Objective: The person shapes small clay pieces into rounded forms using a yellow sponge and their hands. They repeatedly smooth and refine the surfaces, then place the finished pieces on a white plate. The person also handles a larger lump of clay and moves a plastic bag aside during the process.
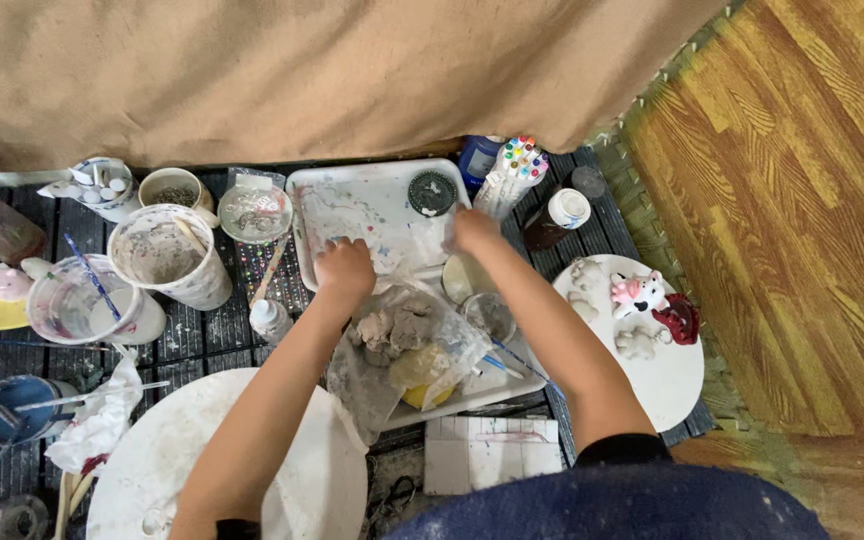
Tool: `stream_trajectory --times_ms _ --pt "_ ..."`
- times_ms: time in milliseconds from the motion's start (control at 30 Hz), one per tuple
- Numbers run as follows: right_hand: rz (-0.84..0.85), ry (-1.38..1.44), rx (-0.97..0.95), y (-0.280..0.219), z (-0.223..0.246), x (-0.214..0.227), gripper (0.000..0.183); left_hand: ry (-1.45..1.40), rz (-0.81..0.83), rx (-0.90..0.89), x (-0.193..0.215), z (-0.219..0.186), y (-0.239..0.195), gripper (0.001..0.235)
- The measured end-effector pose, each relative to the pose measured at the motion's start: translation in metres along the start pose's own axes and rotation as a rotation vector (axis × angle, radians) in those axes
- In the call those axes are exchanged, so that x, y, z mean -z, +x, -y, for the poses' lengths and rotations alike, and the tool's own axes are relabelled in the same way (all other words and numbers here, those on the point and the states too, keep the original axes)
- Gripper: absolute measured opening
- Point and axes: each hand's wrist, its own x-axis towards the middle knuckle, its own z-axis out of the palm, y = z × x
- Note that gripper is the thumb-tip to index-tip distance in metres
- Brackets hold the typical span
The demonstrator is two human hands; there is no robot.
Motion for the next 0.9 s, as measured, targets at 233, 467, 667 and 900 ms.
stream_trajectory --times_ms 233,467,667,900 --pt "0.078 0.128 0.036 0.047 -0.031 -0.024 0.049 0.075 -0.045 0.108 -0.011 0.015 0.026 0.032" --pt "-0.014 0.266 0.077 0.119 -0.031 -0.03 0.062 0.054 0.018 0.076 -0.01 -0.006 0.027 0.037" --pt "-0.087 0.073 -0.032 0.11 0.014 -0.021 0.103 0.087 -0.007 0.188 -0.022 0.005 0.03 0.038" --pt "0.179 0.007 -0.085 0.083 0.027 0.011 0.13 0.145 0.004 0.544 -0.055 0.037 0.058 0.054"
